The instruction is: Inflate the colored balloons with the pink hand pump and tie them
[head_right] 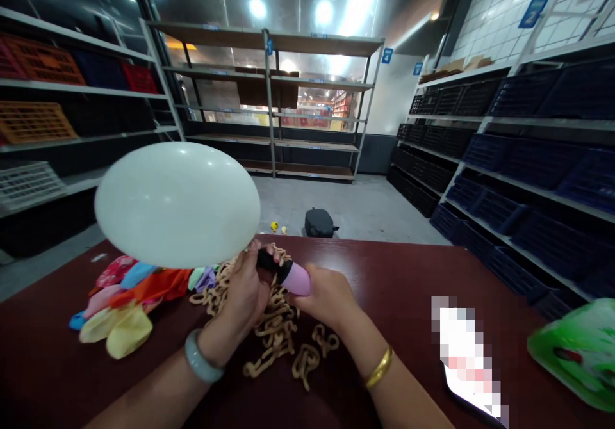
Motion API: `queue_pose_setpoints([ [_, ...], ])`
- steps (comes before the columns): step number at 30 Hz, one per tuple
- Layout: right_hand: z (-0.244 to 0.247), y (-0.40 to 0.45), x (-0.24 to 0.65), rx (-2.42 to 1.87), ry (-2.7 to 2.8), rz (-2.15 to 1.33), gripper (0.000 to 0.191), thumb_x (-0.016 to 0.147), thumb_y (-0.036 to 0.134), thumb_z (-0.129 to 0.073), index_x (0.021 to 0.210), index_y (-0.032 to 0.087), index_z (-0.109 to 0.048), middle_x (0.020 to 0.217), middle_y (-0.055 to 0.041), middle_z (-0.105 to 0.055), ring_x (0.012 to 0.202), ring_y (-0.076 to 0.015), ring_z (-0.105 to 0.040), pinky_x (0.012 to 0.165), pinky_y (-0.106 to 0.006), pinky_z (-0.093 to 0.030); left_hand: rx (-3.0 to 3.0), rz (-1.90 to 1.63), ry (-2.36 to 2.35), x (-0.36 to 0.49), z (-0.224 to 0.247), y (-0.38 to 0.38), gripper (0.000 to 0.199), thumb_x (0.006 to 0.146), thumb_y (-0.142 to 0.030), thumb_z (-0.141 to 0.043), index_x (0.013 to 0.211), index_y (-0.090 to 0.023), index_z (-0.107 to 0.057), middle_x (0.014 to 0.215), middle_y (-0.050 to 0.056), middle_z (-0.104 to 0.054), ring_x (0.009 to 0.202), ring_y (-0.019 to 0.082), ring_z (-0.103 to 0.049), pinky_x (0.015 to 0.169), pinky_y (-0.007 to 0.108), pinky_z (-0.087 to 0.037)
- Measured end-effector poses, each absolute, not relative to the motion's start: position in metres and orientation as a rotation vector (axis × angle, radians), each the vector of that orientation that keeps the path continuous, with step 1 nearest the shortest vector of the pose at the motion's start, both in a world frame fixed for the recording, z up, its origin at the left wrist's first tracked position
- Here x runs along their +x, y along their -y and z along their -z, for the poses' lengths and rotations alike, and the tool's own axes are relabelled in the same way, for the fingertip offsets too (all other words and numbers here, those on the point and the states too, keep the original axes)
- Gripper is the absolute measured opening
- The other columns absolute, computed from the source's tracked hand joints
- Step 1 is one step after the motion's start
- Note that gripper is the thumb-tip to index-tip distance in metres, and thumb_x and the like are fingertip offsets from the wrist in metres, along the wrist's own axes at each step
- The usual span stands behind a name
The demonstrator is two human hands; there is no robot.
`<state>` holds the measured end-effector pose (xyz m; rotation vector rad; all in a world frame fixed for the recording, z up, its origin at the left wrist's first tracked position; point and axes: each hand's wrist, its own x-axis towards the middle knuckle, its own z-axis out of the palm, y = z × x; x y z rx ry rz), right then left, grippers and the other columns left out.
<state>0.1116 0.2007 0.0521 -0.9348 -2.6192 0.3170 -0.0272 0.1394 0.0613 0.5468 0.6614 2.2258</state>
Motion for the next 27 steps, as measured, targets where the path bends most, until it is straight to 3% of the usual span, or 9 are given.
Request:
queue_pose_setpoints([
  [6,-0.051,-0.205,0.11,-0.93,2.67,-0.47,0.041,0.075,0.057,-0.066,0.1,0.025,-0.061,0.09,-0.0028,-0.072,0.079,-0.0219,-0.066,0.059,-0.026,-0.033,0.524,-2.349,-0.623,-0.074,-0.085,-0.132,0.024,0.083,-0.036,-0.067,0.077,-0.019,-0.051,0.069,0.0,-0.053,0.059,0.013,-0.053,0.058,0.027,-0.046],
  [14,-0.05,-0.219,0.118,-0.932,2.727,-0.411,0.04,0.073,0.056,-0.068,0.097,0.024,-0.063,0.089,-0.0038,-0.073,0.076,-0.0233,-0.066,0.057,-0.027,-0.031,0.407,-2.497,-0.603,-0.127,-0.093,-0.127,0.023,0.083,-0.033,-0.066,0.078,-0.02,-0.048,0.064,-0.002,-0.051,0.055,0.014,-0.053,0.054,0.027,-0.043],
  [27,-0.054,-0.209,0.115,-0.963,2.668,-0.437,0.038,0.073,0.056,-0.067,0.093,0.024,-0.062,0.087,-0.0041,-0.073,0.077,-0.0243,-0.066,0.059,-0.027,-0.032,0.454,-2.27,-0.623,-0.039,-0.057,-0.145,0.022,0.081,-0.035,-0.069,0.081,-0.019,-0.053,0.075,-0.001,-0.053,0.065,0.012,-0.053,0.065,0.026,-0.046],
])
